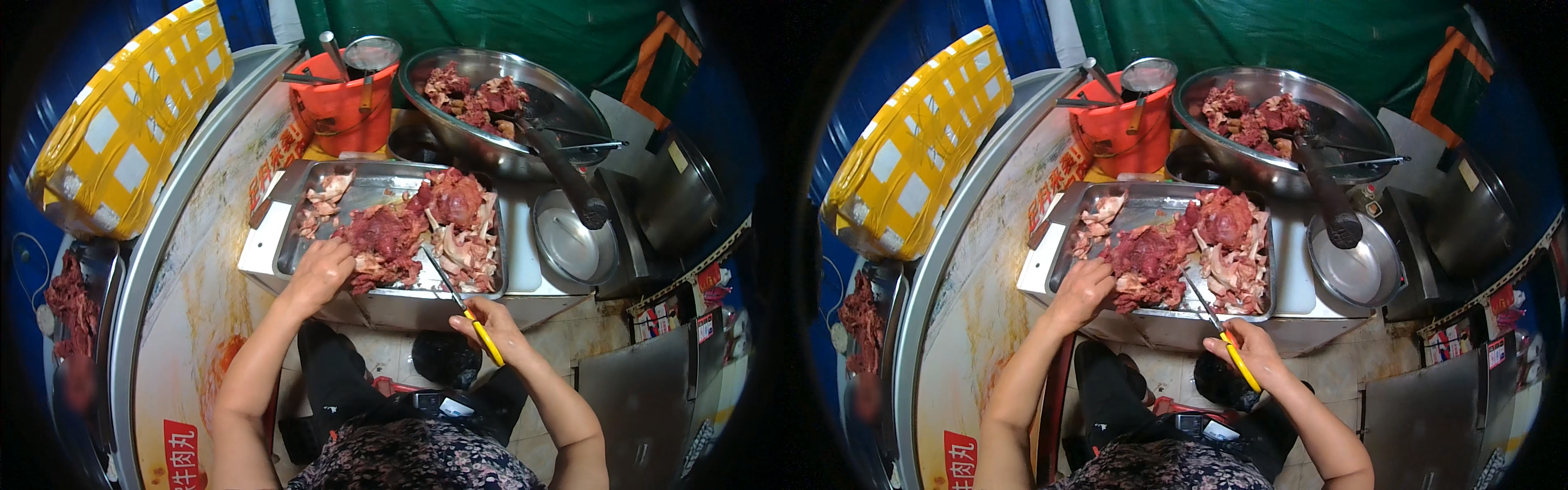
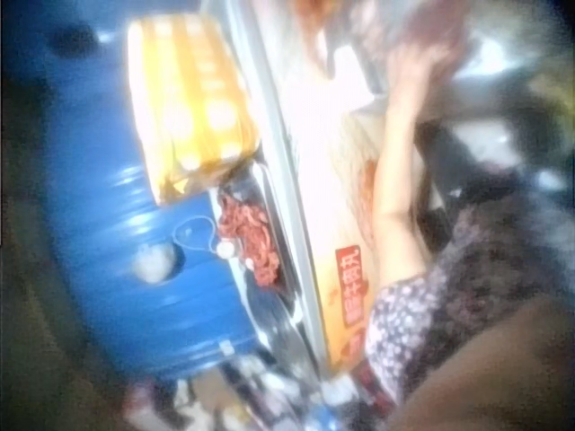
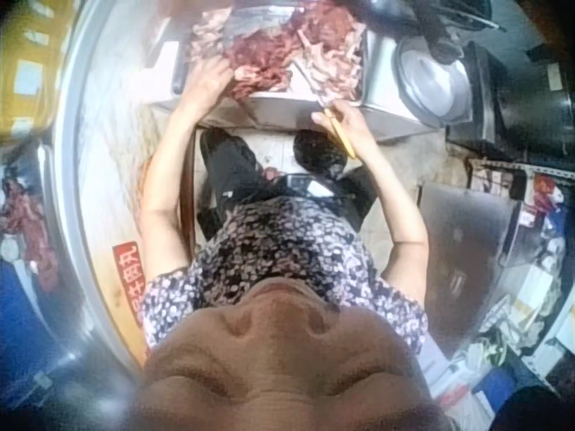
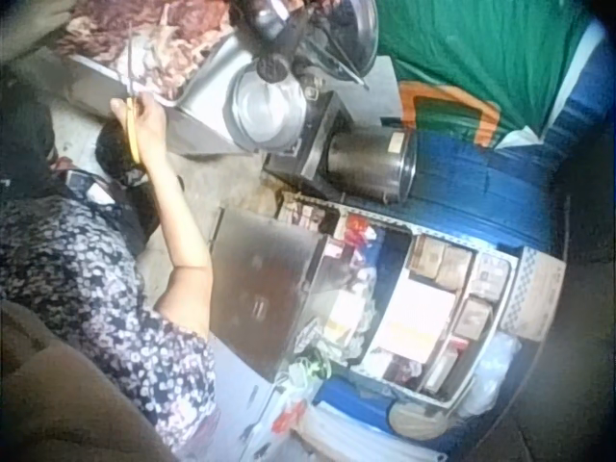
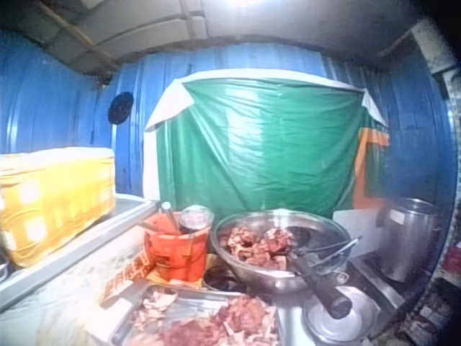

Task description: The person cuts raw meat into smaller portions using scissors on a metal tray, moving pieces of fat and meat aside.

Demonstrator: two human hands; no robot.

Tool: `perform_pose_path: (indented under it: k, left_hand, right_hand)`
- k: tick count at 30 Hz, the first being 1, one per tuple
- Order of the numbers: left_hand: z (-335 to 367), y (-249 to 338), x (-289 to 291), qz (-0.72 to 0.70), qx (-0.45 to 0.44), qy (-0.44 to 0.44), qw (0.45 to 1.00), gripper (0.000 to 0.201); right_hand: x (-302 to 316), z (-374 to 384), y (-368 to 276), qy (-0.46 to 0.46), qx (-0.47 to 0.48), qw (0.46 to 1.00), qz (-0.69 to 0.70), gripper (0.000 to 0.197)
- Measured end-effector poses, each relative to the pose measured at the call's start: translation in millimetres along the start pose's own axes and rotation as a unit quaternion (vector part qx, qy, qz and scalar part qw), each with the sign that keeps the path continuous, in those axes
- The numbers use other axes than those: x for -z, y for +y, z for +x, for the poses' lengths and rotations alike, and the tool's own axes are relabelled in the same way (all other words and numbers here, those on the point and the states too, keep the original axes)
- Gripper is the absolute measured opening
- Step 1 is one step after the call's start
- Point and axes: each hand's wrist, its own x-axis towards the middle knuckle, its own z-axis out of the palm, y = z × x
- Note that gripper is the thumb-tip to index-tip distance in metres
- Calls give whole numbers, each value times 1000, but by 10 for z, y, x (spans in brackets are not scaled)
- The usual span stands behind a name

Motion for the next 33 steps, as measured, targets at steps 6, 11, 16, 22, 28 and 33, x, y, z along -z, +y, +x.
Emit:
perform_pose_path:
  k: [6, 11, 16, 22, 28, 33]
  left_hand:
    - [-40, -91, -140, -47, -22, 82, 995, 12]
    - [-202, -175, -283, -103, 52, 65, 991, 17]
    - [-338, -144, -401, -115, 92, 68, 987, 16]
    - [-259, -96, -406, -118, 52, 105, 986, 16]
    - [-243, -43, -417, -101, 45, 117, 987, 15]
    - [-236, -24, -406, -121, 54, 102, 986, 15]
  right_hand:
    - [89, 64, 120, 56, 13, 998, -39, 39]
    - [110, 110, 118, 75, 30, 994, -69, 39]
    - [-32, 107, -179, 124, 74, 964, -223, 48]
    - [-144, 327, -312, 181, 242, 865, -401, 40]
    - [-348, 610, -442, 167, 214, 846, -459, 37]
    - [-461, 718, -511, 205, 209, 822, -489, 39]
